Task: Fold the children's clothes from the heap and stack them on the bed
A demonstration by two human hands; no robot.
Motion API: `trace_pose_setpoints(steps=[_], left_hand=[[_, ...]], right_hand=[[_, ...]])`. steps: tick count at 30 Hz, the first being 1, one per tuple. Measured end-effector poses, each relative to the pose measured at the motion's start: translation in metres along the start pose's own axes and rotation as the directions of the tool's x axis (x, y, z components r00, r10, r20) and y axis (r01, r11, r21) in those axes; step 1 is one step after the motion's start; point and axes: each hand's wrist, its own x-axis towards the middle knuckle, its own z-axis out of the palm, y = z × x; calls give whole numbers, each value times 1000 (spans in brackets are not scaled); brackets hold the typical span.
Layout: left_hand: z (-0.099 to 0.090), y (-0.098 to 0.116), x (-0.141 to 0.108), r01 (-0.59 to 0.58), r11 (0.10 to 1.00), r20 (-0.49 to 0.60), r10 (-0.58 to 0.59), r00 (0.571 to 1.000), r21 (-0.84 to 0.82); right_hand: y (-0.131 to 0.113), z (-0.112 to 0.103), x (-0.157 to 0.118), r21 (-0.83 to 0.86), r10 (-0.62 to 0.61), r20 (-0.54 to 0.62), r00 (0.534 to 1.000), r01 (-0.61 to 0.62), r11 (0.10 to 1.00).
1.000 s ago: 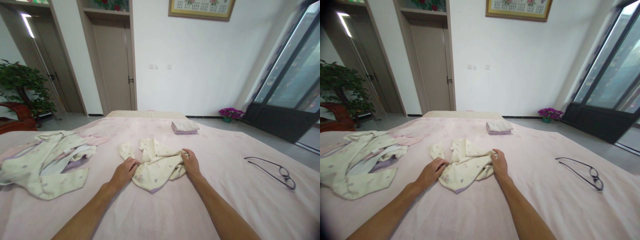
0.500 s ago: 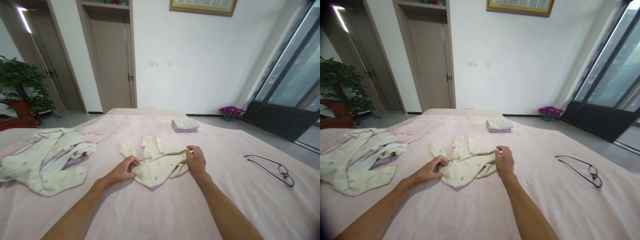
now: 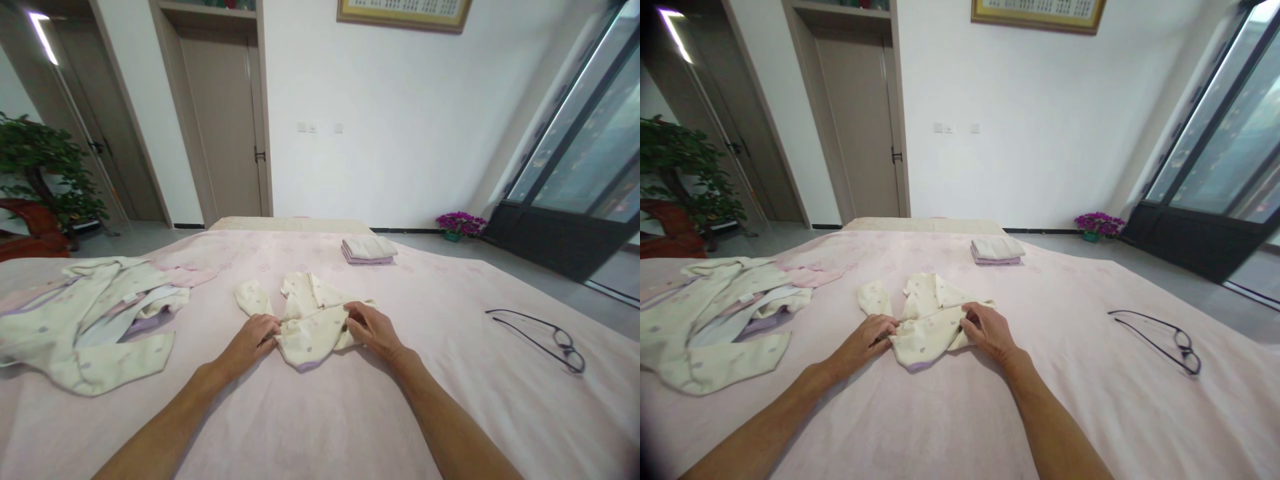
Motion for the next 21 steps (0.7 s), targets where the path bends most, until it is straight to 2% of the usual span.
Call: trace_pose_setpoints(steps=[2, 4, 7, 10, 12, 15, 16, 17, 19, 21], left_hand=[[2, -1, 0, 77, 997, -104, -78, 992, -12], [4, -3, 0, 191, 979, -199, -202, 959, -77], [4, -7, 1, 293, 927, -275, -353, 895, -236], [0, -13, 2, 318, 889, -361, -430, 828, -329], [-5, -16, 3, 345, 874, -440, -474, 763, -342], [-14, -20, 4, 361, 875, -571, -484, 664, -322], [-16, -20, 3, 356, 884, -592, -468, 656, -304], [-17, -20, 3, 353, 893, -592, -450, 669, -280], [-18, -20, 2, 358, 907, -525, -421, 739, -223], [-17, -20, 0, 370, 912, -395, -410, 822, -176]], right_hand=[[-1, 3, 0, 13, -59, 49, 997, 58, 998], [-1, 11, 0, -16, -103, 66, 993, 104, 994], [3, 24, 2, -48, -118, -2, 993, 118, 992], [10, 26, 6, -73, -125, -122, 985, 117, 990], [17, 20, 10, -82, -120, -256, 959, 102, 991], [36, 6, 15, -25, -1, -527, 850, -14, 1000], [43, 2, 16, -1, 51, -582, 812, -64, 998], [51, -1, 16, 16, 105, -604, 790, -119, 993], [63, -4, 14, 15, 210, -556, 804, -242, 970], [70, -4, 12, -21, 303, -453, 838, -350, 937]])
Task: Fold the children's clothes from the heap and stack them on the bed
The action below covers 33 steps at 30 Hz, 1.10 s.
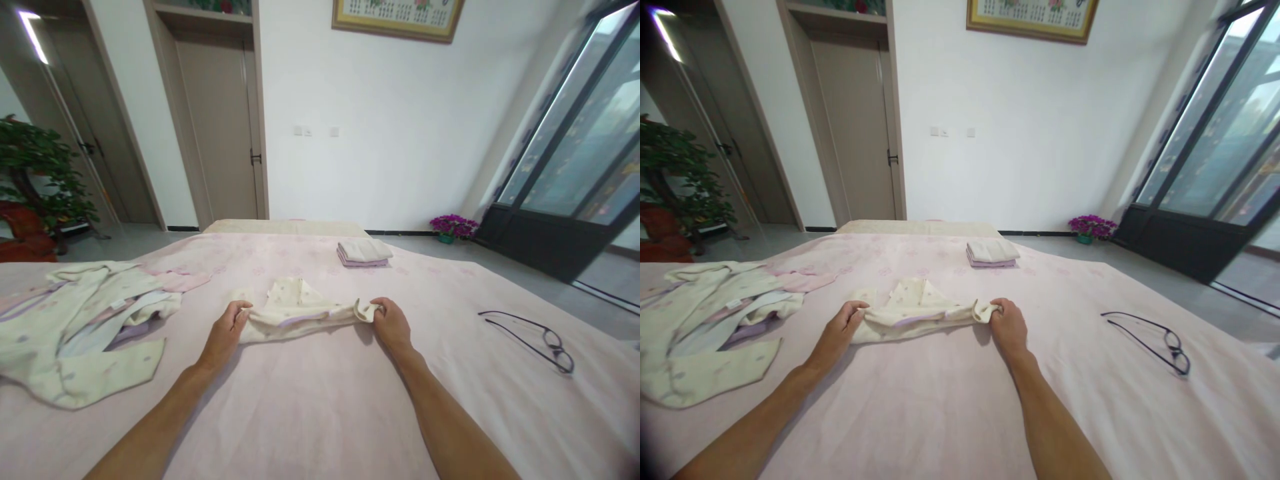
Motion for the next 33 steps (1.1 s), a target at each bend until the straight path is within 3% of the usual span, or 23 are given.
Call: trace_pose_setpoints(steps=[2, 4, 6, 9, 11, 13, 15, 24, 29, 33], left_hand=[[-2, -3, 0, -1, 999, 168, -5, 986, 34], [-5, -8, 2, -8, 999, 309, -2, 951, 32], [-9, -13, 5, -11, 1000, 380, 19, 925, -24], [-11, -19, 9, 11, 996, 349, 22, 937, -92], [-10, -21, 11, 16, 996, 309, 11, 951, -86], [-9, -21, 11, 9, 998, 289, 10, 957, -65], [-8, -20, 10, 13, 999, 280, -2, 960, -39], [-24, -22, 13, -26, 995, 340, -9, 941, 98], [-25, -16, 12, 106, 991, 182, -90, 979, -84], [-33, 11, 22, 10, 976, -40, -19, 999, -219]], right_hand=[[1, -1, -2, -98, 12, 78, 997, -5, 995], [-2, -3, -4, -195, -60, 95, 994, 77, 978], [-8, -5, -5, -261, -169, 100, 980, 190, 946], [-17, -6, -10, -215, -340, 141, 930, 364, 906], [-25, -5, -15, -108, -448, 203, 871, 474, 874], [-33, -4, -20, -14, -517, 269, 813, 540, 842], [-42, -4, -25, 19, -536, 302, 789, 557, 831], [-49, -5, -23, -136, -422, 228, 878, 458, 879], [-51, -5, -18, -75, -292, 81, 953, 298, 952], [-61, -12, -2, 70, -78, -3, 997, 78, 995]])
